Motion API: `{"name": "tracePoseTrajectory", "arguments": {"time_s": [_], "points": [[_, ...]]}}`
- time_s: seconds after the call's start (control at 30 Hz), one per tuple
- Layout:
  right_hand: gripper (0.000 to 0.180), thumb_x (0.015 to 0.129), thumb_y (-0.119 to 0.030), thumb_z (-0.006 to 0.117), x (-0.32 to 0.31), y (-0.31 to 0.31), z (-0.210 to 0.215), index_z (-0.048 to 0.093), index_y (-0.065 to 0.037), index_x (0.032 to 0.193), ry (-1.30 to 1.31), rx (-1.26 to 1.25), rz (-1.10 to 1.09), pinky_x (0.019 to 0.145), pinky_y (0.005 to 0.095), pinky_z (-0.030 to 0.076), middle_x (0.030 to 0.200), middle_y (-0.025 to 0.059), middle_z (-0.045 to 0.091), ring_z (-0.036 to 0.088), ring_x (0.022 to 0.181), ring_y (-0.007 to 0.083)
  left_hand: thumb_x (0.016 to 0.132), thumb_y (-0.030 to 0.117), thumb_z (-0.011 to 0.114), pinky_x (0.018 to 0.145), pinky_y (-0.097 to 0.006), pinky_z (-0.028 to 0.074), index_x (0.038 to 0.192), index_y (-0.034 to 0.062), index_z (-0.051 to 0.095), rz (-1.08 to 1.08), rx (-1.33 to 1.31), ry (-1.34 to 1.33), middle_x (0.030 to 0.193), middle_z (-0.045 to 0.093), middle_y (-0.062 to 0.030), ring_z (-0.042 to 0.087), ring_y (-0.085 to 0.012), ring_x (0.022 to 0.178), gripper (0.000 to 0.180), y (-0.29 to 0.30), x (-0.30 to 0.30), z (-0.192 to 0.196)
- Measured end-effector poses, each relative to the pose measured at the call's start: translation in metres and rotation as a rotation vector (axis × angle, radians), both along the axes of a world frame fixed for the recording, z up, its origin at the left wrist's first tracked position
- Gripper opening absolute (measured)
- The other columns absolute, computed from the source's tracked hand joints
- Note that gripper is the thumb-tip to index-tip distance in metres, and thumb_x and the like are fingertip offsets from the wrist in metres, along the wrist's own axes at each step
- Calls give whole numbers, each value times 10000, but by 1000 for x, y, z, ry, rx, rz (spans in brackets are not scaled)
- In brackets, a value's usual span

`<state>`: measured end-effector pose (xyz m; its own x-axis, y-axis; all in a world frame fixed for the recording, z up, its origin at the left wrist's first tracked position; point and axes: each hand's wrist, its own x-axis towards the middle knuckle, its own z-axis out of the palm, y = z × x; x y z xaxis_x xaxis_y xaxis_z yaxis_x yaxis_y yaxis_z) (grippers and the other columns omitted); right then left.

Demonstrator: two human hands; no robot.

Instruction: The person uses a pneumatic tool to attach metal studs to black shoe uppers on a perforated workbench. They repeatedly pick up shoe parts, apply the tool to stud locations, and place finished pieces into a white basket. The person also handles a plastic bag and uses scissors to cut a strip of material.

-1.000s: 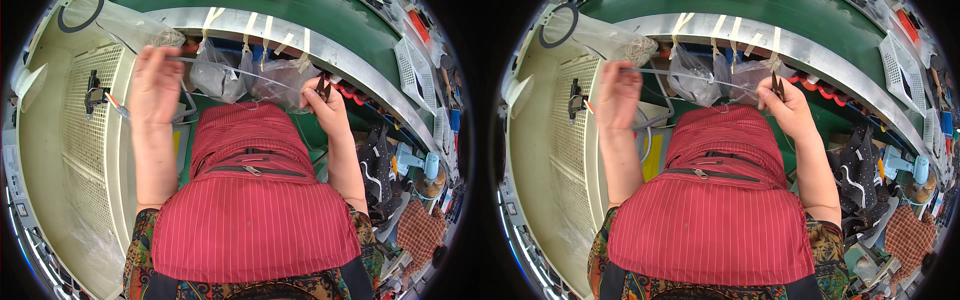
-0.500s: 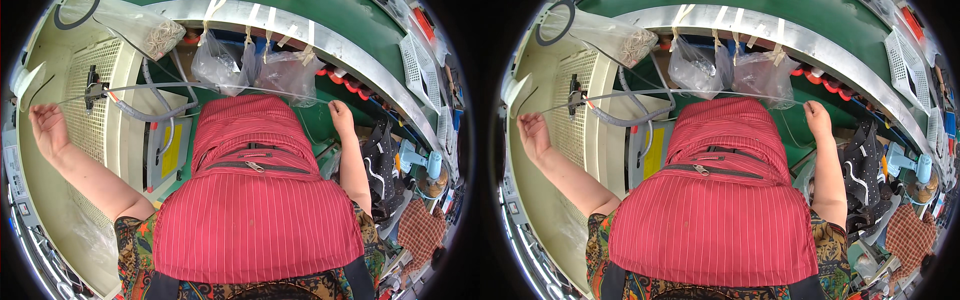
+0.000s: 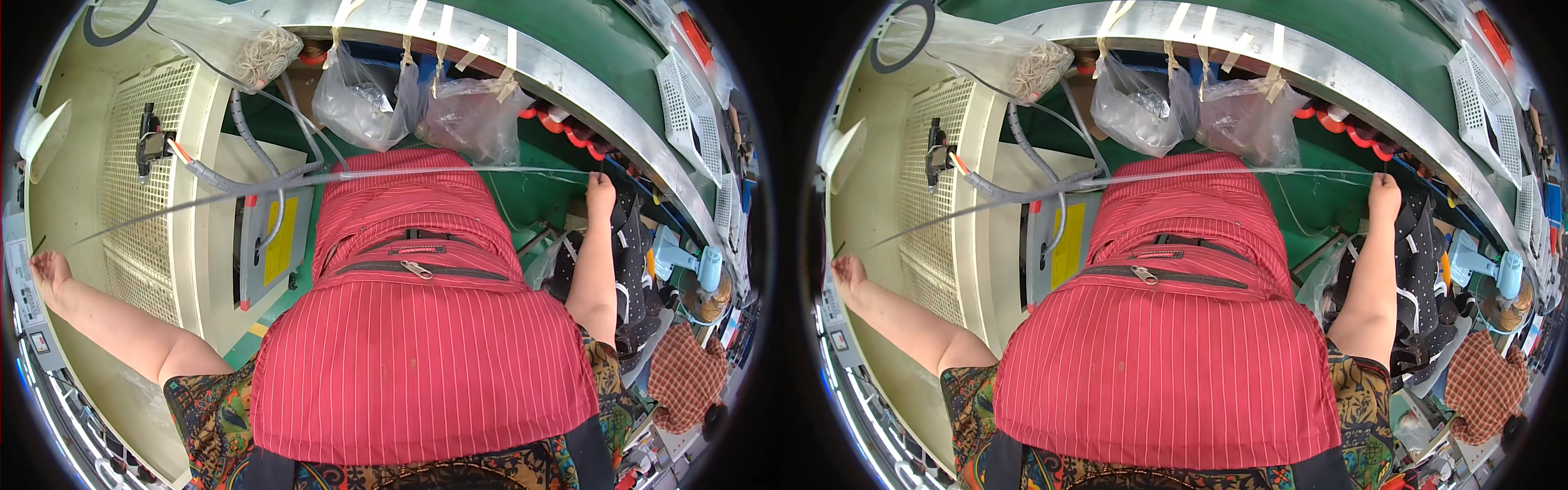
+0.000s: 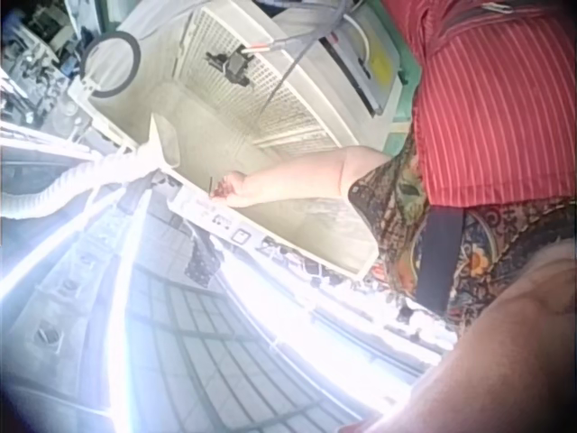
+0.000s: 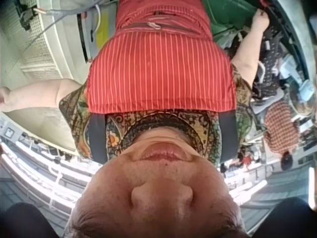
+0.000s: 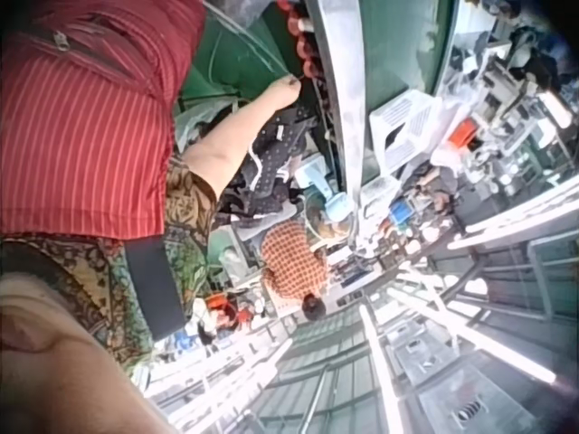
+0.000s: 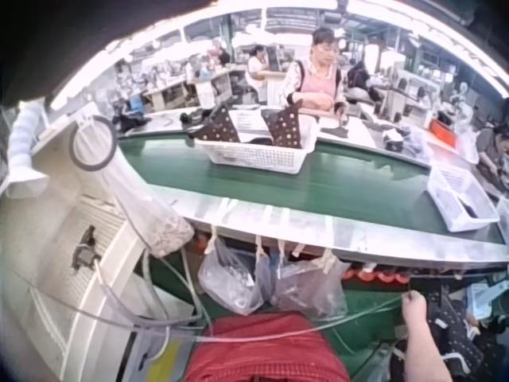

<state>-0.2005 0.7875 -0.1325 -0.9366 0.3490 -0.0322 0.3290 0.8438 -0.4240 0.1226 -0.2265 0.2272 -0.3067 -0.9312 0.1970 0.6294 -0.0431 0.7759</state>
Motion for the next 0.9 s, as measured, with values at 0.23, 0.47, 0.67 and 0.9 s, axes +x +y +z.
{"name": "tracePoseTrajectory", "arguments": {"time_s": [0.23,0.47,0.67,0.9], "points": [[283,846,-276,574,3,-60,57,642,-13,925,-82,-160,299,685,345,475,777,176,639,637,732,255,884,13,520,665,-286,384,985,-30,518,-394,45,107,832,520,-79,465,-167,746,110,158,-69,-18],[213,795,-184,657,22,-118,143,610,21,757,244,151,531,754,364,476,1111,129,585,597,877,311,895,17,528,624,-241,403,1036,-14,538,-499,-242,14,957,583,-123,497,-147,764,144,342,-162,-48],[337,778,-72,648,44,-120,191,582,-74,1109,532,225,370,785,346,495,1100,129,560,604,904,295,882,7,548,542,-220,406,1051,15,554,-589,-359,-51,1023,620,-159,541,-134,695,169,420,-183,-82],[162,880,-156,596,65,-166,224,648,-20,951,272,-815,260,508,192,315,616,-79,458,388,551,23,833,-51,590,640,-214,493,1021,20,537,-867,-464,-273,918,633,-113,588,-90,704,208,529,-204,-112]]}}
